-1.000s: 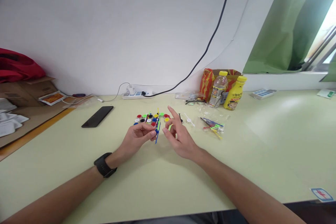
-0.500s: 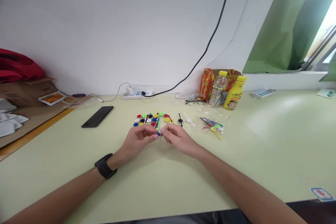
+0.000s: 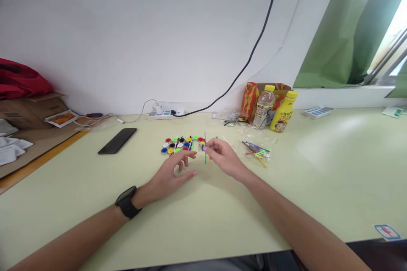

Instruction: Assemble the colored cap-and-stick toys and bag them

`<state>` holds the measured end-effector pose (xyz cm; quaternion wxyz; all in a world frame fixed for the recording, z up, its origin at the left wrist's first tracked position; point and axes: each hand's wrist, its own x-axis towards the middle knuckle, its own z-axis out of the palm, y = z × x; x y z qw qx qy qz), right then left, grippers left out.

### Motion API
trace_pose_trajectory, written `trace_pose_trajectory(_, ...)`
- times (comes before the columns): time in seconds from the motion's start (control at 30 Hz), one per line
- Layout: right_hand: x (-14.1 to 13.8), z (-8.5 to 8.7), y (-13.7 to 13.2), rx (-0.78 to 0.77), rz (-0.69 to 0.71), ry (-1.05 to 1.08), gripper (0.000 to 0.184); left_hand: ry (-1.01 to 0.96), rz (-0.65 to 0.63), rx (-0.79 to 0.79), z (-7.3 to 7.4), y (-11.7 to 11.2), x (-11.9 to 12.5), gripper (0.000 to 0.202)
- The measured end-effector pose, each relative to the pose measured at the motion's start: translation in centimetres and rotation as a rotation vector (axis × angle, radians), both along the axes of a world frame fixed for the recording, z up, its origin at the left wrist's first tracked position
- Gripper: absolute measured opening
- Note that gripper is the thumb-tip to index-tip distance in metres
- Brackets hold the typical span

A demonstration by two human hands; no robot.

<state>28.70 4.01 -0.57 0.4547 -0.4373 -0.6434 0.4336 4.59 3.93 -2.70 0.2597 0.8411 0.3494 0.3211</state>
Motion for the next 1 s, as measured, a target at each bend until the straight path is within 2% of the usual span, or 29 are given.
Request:
trace_pose_trajectory(0.07, 1.4, 0.2, 0.9, 0.098, -0.216, -0.154, 0.033, 0.106, -0.077, 0.057, 0.0, -0.2, -0.1, 0.046)
trace_pose_trajectory(0.13, 2.6, 0.2, 1.7, 0.139, -0.437, -0.458, 0.024, 0.186, -0.156, 0.102, 0.1, -0.5, -0.2, 0.048)
trace_pose_trajectory(0.2, 3.5, -0.1, 2.2, 0.105, -0.557, -0.805, 0.019, 0.235, -0.208, 0.124, 0.4, -0.7, -0.2, 0.053)
trace_pose_trajectory(0.23, 3.8, -0.3, 2.3, 0.073, -0.569, -0.946, 0.017, 0.251, -0.225, 0.127, 0.5, -0.8, -0.3, 0.057)
trace_pose_trajectory(0.3, 4.0, -0.7, 2.4, 0.021, -0.543, -1.122, 0.017, 0.277, -0.257, 0.127, 0.9, -1.1, -0.3, 0.062)
trace_pose_trajectory(0.37, 3.9, -0.8, 2.4, 0.013, -0.53, -1.19, 0.019, 0.291, -0.283, 0.124, 1.2, -1.2, -0.2, 0.061)
trace_pose_trajectory(0.43, 3.6, -0.7, 2.2, 0.053, -0.535, -1.191, 0.02, 0.293, -0.298, 0.121, 1.5, -1.4, -0.1, 0.055)
trace_pose_trajectory(0.5, 3.1, -0.6, 1.7, 0.137, -0.479, -1.135, 0.02, 0.283, -0.294, 0.126, 1.5, -1.4, 0.0, 0.047)
trace_pose_trajectory(0.63, 1.8, -1.0, 0.6, 0.349, -0.147, -0.964, 0.016, 0.278, -0.27, 0.13, 1.4, -1.2, 0.2, 0.031)
trace_pose_trajectory(0.7, 1.1, -1.5, 0.2, 0.418, 0.025, -0.945, 0.017, 0.279, -0.262, 0.137, 1.3, -1.0, 0.2, 0.027)
trace_pose_trajectory(0.77, 0.5, -1.9, -0.1, 0.452, 0.125, -0.954, 0.022, 0.265, -0.261, 0.15, 1.3, -1.0, 0.3, 0.024)
trace_pose_trajectory(1.0, 0.2, -2.1, -0.2, 0.471, 0.161, -0.883, 0.016, 0.196, -0.268, 0.15, 1.3, -1.0, 0.3, 0.018)
